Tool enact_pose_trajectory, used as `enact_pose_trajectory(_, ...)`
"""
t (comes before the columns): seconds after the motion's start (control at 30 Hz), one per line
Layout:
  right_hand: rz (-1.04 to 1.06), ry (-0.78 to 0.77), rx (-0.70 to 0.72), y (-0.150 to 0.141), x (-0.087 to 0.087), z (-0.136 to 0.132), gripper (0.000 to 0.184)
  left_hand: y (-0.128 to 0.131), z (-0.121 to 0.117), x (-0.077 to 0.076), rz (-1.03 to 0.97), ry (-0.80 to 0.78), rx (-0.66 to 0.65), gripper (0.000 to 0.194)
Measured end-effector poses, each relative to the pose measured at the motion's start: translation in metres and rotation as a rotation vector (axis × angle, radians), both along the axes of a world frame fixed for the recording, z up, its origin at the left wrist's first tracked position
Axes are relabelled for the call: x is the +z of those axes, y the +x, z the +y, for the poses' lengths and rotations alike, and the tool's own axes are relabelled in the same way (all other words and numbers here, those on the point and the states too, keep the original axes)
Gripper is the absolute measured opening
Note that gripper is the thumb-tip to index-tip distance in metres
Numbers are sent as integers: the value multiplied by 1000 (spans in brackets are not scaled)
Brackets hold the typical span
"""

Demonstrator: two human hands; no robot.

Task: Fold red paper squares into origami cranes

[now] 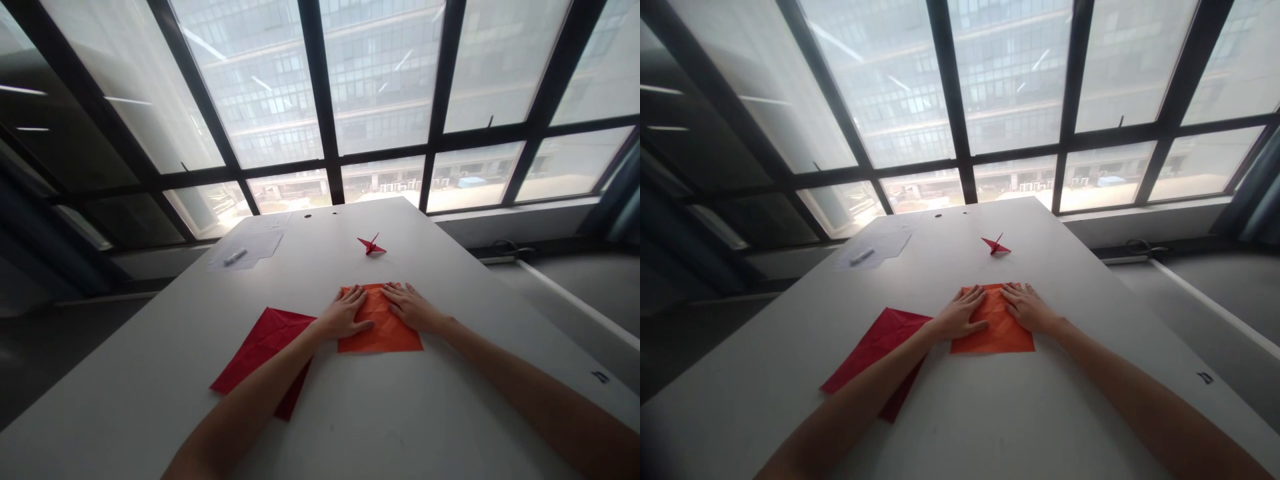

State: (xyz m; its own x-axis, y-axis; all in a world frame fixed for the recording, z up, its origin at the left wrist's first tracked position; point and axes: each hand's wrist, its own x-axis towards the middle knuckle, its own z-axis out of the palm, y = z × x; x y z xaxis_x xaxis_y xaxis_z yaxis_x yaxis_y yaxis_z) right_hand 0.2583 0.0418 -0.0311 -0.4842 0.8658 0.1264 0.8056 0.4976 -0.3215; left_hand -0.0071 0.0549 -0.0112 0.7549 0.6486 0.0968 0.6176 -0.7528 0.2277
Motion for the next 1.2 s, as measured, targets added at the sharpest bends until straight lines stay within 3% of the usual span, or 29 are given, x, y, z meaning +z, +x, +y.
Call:
enact_pose_trajectory(0.43, -25, 35, -42, 18, 1, 8, 58, -10, 5, -1, 12, -45, 56, 89)
enact_pose_trajectory(0.57, 161, 105, -163, 20, 0, 14, 54, -11, 6, 1, -72, -74, 72, 82)
enact_pose_trajectory(0.67, 325, 182, -217, 19, 0, 17, 52, -11, 5, 4, -118, -90, 74, 86)
enact_pose_trajectory(0.77, 355, 177, -131, 16, 3, 14, 50, -10, 4, 5, -100, -102, 58, 86)
enact_pose_trajectory(0.93, 150, 104, 72, 11, 6, 2, 60, -9, 4, 4, -53, -91, 57, 79)
enact_pose_trajectory(1.03, 54, 56, 90, 8, 6, -2, 75, -9, 4, 3, -28, -84, 60, 82)
enact_pose_trajectory(1.2, 21, 26, 56, 10, 6, 0, 79, -9, 5, 1, 14, -80, 63, 83)
